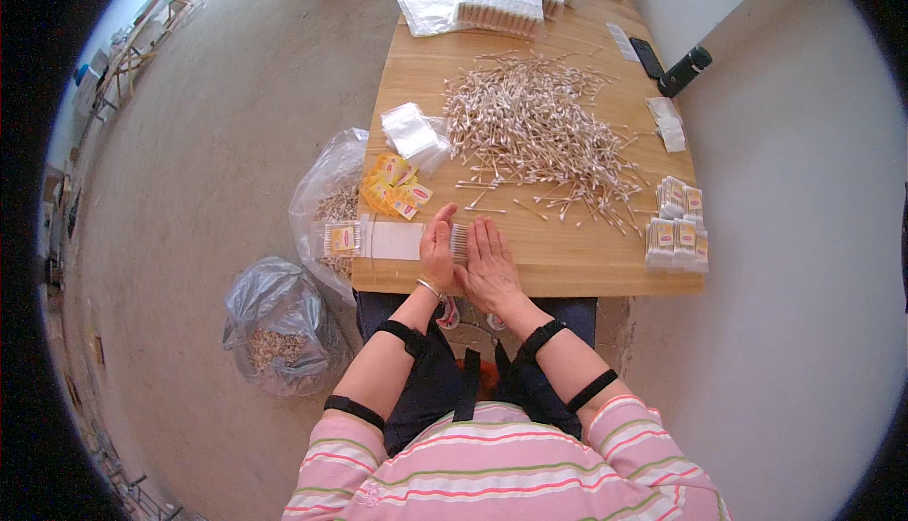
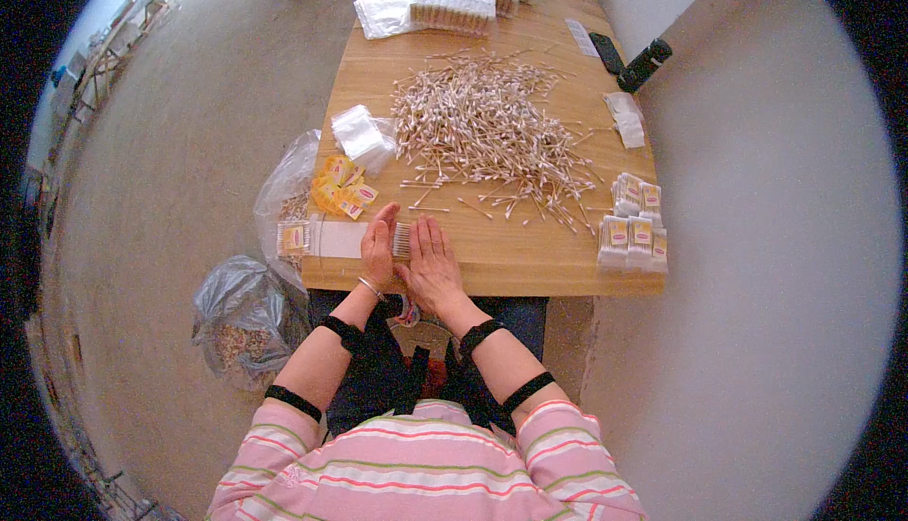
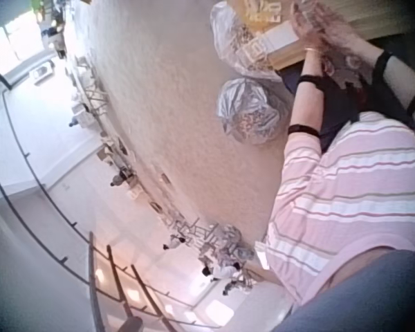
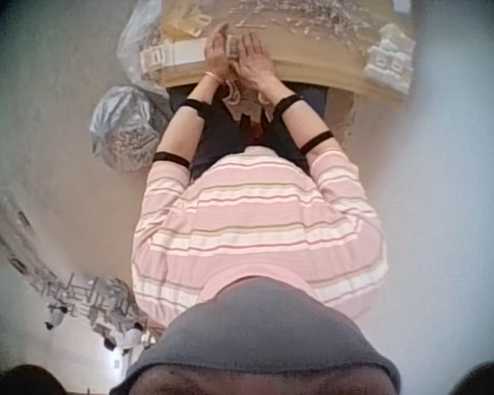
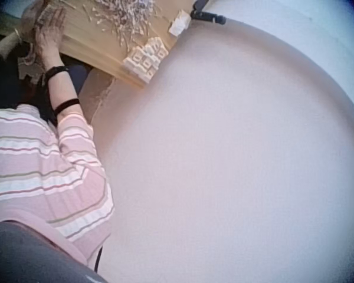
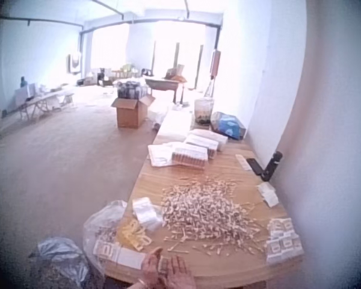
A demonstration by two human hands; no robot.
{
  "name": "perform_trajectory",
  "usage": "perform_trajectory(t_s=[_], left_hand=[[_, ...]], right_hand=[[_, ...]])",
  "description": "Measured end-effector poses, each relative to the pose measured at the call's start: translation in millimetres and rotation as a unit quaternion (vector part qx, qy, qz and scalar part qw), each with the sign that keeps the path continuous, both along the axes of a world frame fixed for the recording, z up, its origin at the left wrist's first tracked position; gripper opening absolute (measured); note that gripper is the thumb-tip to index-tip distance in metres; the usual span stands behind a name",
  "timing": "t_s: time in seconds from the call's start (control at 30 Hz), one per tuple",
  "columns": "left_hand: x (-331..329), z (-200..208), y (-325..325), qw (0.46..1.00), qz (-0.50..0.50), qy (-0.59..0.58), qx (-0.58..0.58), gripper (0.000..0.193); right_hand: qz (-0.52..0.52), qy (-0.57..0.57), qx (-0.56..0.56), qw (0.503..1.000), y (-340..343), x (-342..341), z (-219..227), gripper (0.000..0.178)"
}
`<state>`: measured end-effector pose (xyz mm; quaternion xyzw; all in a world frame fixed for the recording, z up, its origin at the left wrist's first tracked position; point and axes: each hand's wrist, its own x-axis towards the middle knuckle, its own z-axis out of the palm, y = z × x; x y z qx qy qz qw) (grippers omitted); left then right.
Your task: The person is manually counting and packaging cotton swabs into small plastic bags.
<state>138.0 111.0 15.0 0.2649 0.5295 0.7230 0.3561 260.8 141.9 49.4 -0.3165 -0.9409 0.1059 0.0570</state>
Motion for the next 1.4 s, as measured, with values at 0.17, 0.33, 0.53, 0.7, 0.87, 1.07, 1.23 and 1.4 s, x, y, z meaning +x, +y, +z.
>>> perform_trajectory(t_s=[0.17,0.33,0.53,0.7,0.87,1.07,1.23,1.4], left_hand=[[2.2,2.0,-0.6,0.999,-0.013,0.04,-0.028,0.046],[6.1,0.7,0.5,1.0,0.015,-0.012,-0.001,0.047],[3.0,1.1,-0.3,1.0,-0.009,-0.006,-0.008,0.05],[1.9,2.8,-1.2,0.999,-0.028,-0.019,-0.021,0.051],[-4.0,4.7,-8.5,0.998,-0.026,0.044,-0.033,0.044],[-0.2,15.7,-49.8,0.878,-0.033,0.461,-0.124,0.039],[14.4,47.1,-70.6,0.796,-0.149,0.545,-0.215,0.048],[14.7,42.4,-71.6,0.779,-0.143,0.566,-0.23,0.052]], right_hand=[[-0.027,-0.003,-0.002,1.0,1.9,-7.5,-3.2,0.076],[-0.025,0.03,-0.038,0.999,4.5,-1.3,-4.1,0.077],[-0.03,-0.02,-0.032,0.999,1.1,8.4,2.4,0.081],[-0.019,-0.041,-0.018,0.999,-3.8,7.0,4.6,0.087],[-0.025,-0.008,-0.018,0.999,-4.9,2.6,3.6,0.093],[-0.021,0.002,-0.01,1.0,-3.0,5.0,-4.8,0.099],[-0.024,-0.076,0.025,0.997,-0.8,8.6,-0.9,0.098],[-0.026,-0.044,0.033,0.998,-2.8,6.2,-2.8,0.096]])
